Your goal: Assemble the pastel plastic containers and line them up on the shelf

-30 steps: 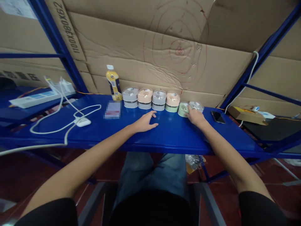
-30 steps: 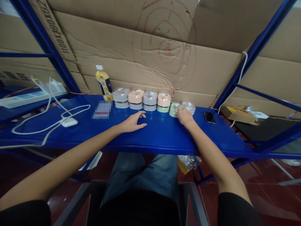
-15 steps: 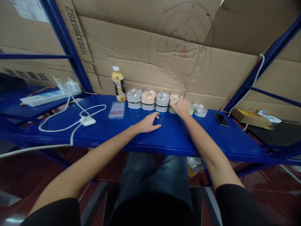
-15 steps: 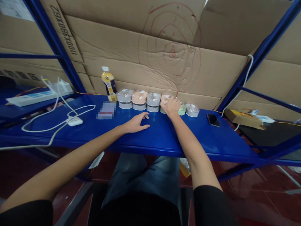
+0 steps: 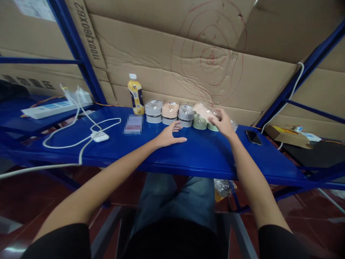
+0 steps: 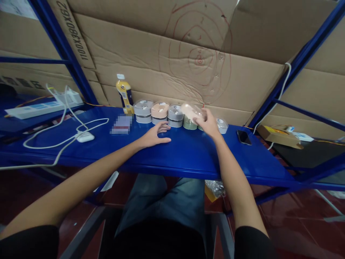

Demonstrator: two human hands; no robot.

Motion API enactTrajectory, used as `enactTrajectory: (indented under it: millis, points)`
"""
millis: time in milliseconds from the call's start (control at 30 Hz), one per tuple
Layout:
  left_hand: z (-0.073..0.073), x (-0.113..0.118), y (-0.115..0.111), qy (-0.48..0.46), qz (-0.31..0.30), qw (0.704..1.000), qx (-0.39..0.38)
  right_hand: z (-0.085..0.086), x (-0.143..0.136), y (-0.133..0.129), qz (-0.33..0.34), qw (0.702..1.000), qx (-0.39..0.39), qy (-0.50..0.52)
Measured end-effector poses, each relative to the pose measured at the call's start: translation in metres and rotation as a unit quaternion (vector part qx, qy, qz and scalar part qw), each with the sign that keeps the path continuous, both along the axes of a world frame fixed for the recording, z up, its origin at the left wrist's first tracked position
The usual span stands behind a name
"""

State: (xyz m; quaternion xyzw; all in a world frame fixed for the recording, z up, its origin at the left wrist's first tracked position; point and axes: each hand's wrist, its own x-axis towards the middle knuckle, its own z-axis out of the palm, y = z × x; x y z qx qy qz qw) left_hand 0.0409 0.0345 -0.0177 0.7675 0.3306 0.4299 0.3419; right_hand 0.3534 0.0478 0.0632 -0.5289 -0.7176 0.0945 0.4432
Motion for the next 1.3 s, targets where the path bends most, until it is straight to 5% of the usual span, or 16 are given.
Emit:
enactTrajectory:
  millis: [133, 300, 567, 733, 1033, 1300]
  points:
    - [-0.002, -0.004, 0.005, -0.045, -0.026, 0.998, -0.041, -0.020, -0.006, -0.018, 0.225, 0.967, -0.111, -0.039]
    - [-0.001, -0.008, -0.002, 0.051, -0.023, 0.998, -0.029, -0.036, -0.025, -0.019, 0.329, 0.927, -0.155, -0.094]
    - [0.000, -0.001, -0.006, 0.138, 0.018, 0.987, 0.076, -0.048, -0.059, -0.030, 0.228, 0.953, -0.018, -0.201]
    - [-0.002, -0.003, -0.008, 0.146, 0.031, 0.985, 0.084, -0.050, -0.053, -0.028, 0.204, 0.965, 0.026, -0.165]
    - [0.004, -0.002, -0.014, 0.173, -0.039, 0.976, 0.127, -0.038, 0.000, -0.007, 0.091, 0.993, -0.057, -0.040]
    - [0.006, -0.033, 0.008, 0.150, 0.076, 0.981, 0.096, -0.041, 0.008, -0.002, 0.078, 0.987, -0.114, -0.081]
